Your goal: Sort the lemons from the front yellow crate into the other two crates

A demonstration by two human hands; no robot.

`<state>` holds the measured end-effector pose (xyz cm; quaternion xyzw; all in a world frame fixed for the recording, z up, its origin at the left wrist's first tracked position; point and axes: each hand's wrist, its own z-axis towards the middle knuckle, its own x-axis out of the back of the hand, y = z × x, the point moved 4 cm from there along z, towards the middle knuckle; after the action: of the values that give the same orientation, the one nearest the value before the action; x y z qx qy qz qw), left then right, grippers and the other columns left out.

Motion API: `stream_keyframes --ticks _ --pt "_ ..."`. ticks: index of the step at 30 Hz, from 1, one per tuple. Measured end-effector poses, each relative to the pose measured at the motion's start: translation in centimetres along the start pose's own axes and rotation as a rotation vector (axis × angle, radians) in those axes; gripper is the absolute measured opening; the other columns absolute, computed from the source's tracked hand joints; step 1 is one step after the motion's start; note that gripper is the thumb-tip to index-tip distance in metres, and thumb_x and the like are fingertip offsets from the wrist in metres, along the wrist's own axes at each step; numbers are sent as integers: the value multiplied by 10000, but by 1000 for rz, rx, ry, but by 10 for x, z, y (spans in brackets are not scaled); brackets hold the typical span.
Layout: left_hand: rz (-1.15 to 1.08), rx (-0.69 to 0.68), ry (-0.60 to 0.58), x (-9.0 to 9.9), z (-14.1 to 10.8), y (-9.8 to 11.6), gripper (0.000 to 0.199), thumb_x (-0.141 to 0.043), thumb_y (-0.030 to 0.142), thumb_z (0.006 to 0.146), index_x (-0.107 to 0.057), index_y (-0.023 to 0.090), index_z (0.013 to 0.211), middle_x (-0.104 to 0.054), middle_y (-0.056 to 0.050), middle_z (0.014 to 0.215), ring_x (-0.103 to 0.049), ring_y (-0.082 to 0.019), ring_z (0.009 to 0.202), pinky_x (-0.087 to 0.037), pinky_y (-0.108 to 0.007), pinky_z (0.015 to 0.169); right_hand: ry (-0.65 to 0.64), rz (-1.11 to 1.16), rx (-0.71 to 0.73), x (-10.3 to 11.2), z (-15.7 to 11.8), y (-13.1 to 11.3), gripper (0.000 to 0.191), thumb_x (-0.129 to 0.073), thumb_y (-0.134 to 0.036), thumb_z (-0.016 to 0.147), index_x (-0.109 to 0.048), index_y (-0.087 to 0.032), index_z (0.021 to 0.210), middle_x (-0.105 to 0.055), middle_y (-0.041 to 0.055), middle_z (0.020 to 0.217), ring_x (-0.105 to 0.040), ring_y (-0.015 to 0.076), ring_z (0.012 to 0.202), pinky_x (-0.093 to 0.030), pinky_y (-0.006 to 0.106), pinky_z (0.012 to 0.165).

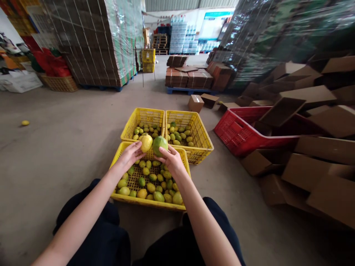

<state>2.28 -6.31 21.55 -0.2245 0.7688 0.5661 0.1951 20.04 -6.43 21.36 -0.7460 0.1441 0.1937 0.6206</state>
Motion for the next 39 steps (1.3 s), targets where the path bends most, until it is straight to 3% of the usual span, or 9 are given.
stream_keyframes --ticks 4,7,18,23,26,32,36,39 --pt "-46 25 4 1 1 1 134 -777 194 779 -683 139 855 -723 -46 896 -674 -118 763 -569 -287 852 46 10 26 4 1 0 441 -928 -295 541 -703 -232 916 -751 -11 862 -713 146 736 -593 228 612" --pt "-53 28 13 2 2 3 82 -722 172 825 -670 142 880 -724 -51 912 -687 -126 754 -574 -303 853 41 45 6 5 1 1 427 -940 -304 519 -670 -228 841 -740 -21 818 -704 135 705 -594 224 623" --pt "67 -61 -2 1 -1 12 172 -741 252 826 -687 142 946 -736 -80 990 -727 -187 874 -552 -413 971 -37 52 -40 -3 -3 -6 213 -834 -254 650 -721 -194 820 -756 11 808 -709 161 702 -615 286 695" --pt "148 -54 -27 0 -4 15 201 -786 232 782 -684 129 920 -734 -93 1007 -727 -204 906 -558 -416 967 -88 57 -92 -7 -8 -9 311 -791 -195 668 -743 -207 975 -785 25 938 -741 189 785 -626 305 709" --pt "162 -42 -20 -1 -6 16 246 -806 220 765 -657 127 937 -730 -100 1000 -731 -199 872 -569 -429 946 -100 52 -101 -8 -9 -10 243 -772 -191 689 -748 -191 930 -787 31 918 -743 190 792 -628 301 716" --pt "221 15 -30 1 -2 7 295 -813 347 763 -667 129 896 -751 -96 891 -725 -181 745 -604 -338 798 -41 101 -167 -4 -5 -5 95 -708 -176 760 -725 -179 853 -781 41 838 -742 174 717 -628 282 679" --pt "314 108 -42 3 5 -7 405 -669 540 846 -736 143 890 -729 -81 693 -659 -153 539 -560 -262 604 -48 161 -243 -5 -2 1 134 -679 -256 831 -722 -167 923 -783 76 846 -743 164 682 -623 231 648" --pt "305 152 -13 4 10 -15 467 -627 596 851 -753 148 890 -714 -75 641 -640 -155 504 -527 -245 550 -36 183 -268 -5 2 5 193 -672 -344 865 -715 -165 923 -774 74 799 -727 157 612 -619 208 601"
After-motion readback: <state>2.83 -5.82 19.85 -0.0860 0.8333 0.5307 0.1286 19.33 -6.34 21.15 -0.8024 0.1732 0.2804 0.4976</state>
